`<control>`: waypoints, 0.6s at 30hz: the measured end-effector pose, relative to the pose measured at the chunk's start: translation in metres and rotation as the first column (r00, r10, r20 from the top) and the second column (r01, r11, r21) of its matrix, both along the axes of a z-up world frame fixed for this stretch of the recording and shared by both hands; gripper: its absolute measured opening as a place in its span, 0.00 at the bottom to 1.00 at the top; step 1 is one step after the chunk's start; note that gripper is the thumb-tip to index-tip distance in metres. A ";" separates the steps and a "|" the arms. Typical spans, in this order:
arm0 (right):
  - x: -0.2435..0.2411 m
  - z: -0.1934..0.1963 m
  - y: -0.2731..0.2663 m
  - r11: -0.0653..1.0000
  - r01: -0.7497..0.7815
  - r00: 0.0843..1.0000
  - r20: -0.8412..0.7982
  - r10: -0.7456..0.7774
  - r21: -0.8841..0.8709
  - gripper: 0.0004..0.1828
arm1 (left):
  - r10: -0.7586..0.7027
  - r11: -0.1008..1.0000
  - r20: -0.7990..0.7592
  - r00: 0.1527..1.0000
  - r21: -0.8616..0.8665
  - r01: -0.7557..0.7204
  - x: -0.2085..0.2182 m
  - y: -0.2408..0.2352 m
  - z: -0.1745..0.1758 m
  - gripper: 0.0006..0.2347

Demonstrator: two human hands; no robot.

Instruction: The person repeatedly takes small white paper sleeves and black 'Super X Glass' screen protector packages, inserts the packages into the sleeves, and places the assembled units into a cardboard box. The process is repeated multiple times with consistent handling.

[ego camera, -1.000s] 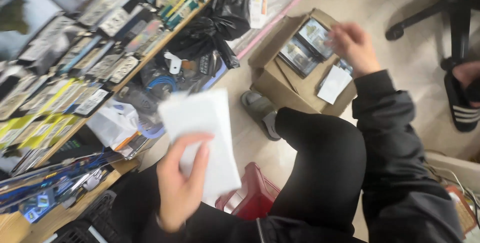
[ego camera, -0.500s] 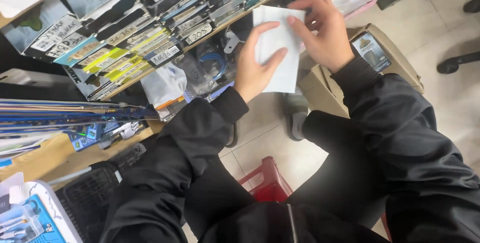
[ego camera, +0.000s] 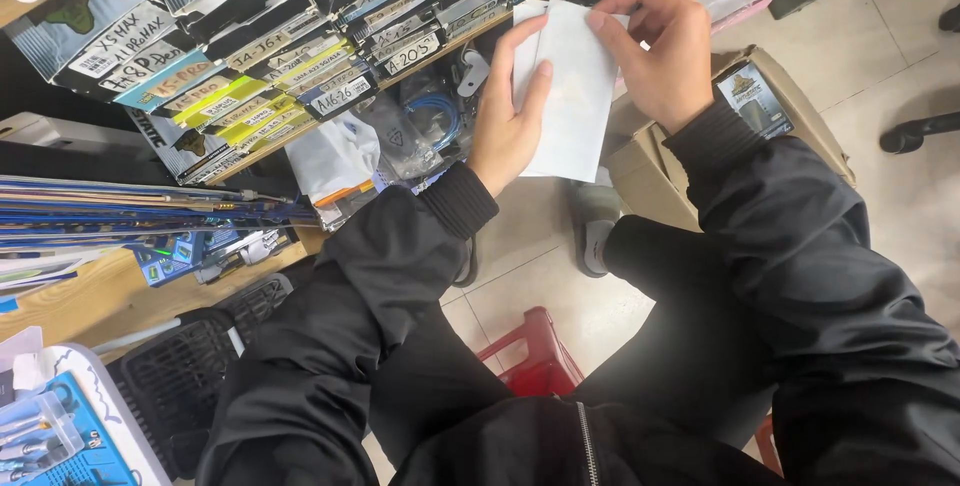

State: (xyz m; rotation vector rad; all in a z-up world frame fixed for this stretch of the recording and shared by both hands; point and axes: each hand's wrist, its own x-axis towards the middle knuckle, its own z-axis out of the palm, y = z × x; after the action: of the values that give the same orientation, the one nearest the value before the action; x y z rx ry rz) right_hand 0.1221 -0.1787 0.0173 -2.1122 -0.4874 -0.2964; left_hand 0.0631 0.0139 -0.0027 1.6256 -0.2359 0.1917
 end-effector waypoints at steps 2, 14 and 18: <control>-0.001 0.001 0.001 0.997 0.042 0.999 0.018 -0.043 0.071 0.03 | 0.001 0.995 -0.031 1.000 -0.103 -0.004 0.000 -0.001 0.002 0.17; 0.005 0.008 -0.004 0.933 0.146 0.873 -0.486 0.034 0.328 0.13 | -0.056 0.992 -0.086 0.995 0.112 0.066 -0.005 -0.003 0.009 0.19; 0.005 0.003 -0.013 0.941 0.085 0.875 -0.477 0.087 0.327 0.04 | -0.047 0.987 -0.031 0.998 0.152 0.051 -0.004 -0.003 0.008 0.19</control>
State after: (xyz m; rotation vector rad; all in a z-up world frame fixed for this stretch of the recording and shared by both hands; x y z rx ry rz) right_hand 0.1268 -0.1913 0.0207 -1.7570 -0.1222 0.1511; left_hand 0.0586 0.0110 0.0049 1.7714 -0.2751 0.1159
